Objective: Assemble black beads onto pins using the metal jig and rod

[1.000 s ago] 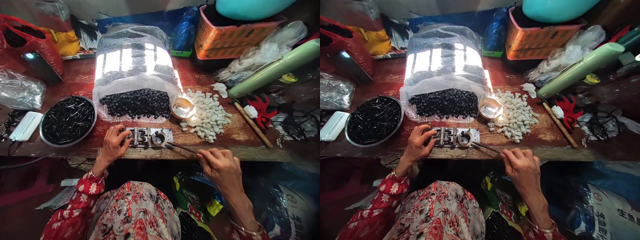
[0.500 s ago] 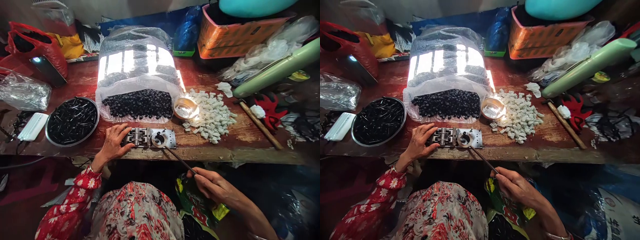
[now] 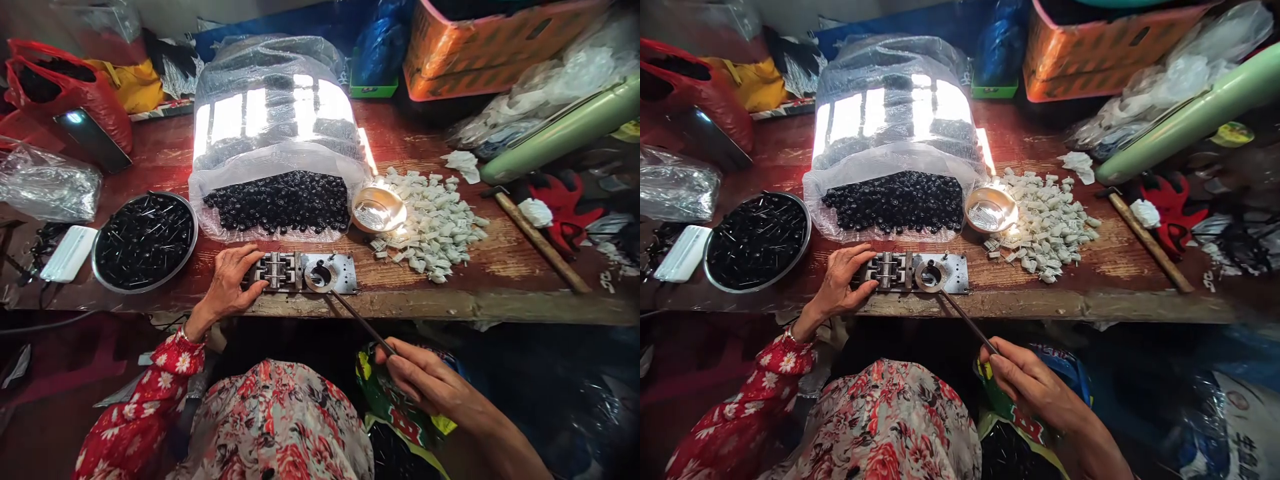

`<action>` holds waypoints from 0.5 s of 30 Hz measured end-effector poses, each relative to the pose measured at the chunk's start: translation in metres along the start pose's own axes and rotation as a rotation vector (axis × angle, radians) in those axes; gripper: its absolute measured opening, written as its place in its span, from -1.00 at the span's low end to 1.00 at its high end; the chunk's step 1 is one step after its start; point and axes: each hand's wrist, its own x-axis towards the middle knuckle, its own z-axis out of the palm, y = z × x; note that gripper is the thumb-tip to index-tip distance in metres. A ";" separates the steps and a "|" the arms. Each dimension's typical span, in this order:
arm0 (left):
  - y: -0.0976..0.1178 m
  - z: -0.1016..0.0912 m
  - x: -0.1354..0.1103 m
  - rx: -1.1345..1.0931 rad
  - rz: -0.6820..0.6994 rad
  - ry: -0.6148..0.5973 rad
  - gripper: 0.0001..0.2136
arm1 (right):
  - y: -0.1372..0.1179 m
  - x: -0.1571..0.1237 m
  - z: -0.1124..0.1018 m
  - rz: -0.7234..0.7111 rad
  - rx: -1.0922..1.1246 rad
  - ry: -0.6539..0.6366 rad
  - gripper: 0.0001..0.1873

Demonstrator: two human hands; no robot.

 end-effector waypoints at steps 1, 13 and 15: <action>0.000 -0.001 0.000 -0.013 -0.005 -0.005 -0.52 | 0.001 0.000 -0.003 0.004 -0.002 -0.005 -0.47; -0.008 0.015 -0.003 0.164 0.073 0.018 -0.28 | 0.005 -0.001 0.021 0.032 -0.011 0.078 -0.43; -0.008 0.019 -0.004 0.197 0.083 0.039 -0.22 | 0.005 -0.002 0.032 0.020 -0.013 0.129 -0.41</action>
